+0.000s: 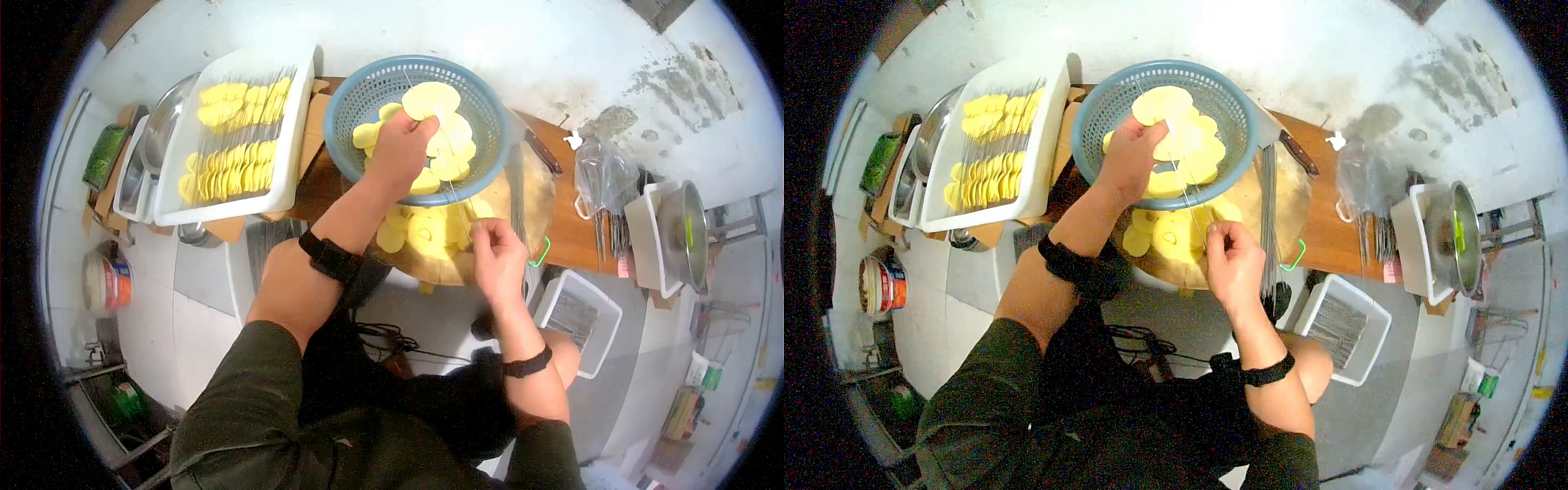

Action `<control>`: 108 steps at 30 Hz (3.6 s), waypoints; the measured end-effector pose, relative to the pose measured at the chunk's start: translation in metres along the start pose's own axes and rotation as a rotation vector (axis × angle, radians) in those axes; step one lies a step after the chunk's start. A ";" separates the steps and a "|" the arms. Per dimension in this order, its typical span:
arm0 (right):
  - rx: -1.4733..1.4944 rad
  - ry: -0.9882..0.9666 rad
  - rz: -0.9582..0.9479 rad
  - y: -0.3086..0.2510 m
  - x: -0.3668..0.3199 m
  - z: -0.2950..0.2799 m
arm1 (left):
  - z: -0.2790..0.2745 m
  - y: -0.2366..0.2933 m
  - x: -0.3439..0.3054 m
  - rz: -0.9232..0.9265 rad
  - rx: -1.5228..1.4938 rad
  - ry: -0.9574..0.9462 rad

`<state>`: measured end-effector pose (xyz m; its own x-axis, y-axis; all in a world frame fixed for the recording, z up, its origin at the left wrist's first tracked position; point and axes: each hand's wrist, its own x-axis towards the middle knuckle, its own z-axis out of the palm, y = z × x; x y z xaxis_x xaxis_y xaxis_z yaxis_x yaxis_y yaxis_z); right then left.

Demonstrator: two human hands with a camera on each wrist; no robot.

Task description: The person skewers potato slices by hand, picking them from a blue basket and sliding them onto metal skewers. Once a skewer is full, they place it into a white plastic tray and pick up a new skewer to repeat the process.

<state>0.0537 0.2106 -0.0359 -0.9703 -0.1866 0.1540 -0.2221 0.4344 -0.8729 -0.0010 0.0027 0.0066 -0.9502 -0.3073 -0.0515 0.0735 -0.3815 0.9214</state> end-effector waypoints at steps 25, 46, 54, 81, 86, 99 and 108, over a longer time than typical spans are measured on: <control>-0.299 -0.110 -0.251 -0.021 -0.021 -0.013 | -0.017 0.017 0.016 0.156 -0.121 0.068; -0.267 -0.065 -0.262 -0.018 -0.025 -0.006 | -0.002 0.020 0.003 0.246 0.173 0.067; -0.293 -0.025 -0.335 -0.011 -0.024 -0.001 | 0.002 0.019 0.001 0.187 0.042 0.066; -0.210 -0.030 -0.355 -0.022 -0.020 -0.005 | 0.000 0.017 0.003 0.158 -0.022 0.005; -0.193 -0.034 -0.354 -0.021 -0.020 -0.005 | -0.001 0.016 0.004 0.154 -0.063 -0.014; -0.126 -0.043 -0.264 -0.026 -0.013 -0.007 | 0.007 0.010 -0.001 0.214 0.041 -0.068; -0.045 -0.098 -0.140 -0.027 -0.017 -0.011 | 0.008 0.006 0.000 0.220 -0.012 -0.085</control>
<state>0.0753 0.2117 -0.0098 -0.9161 -0.3321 0.2247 -0.3605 0.4367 -0.8243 -0.0033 0.0073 0.0147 -0.9329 -0.3100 0.1831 0.2847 -0.3239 0.9022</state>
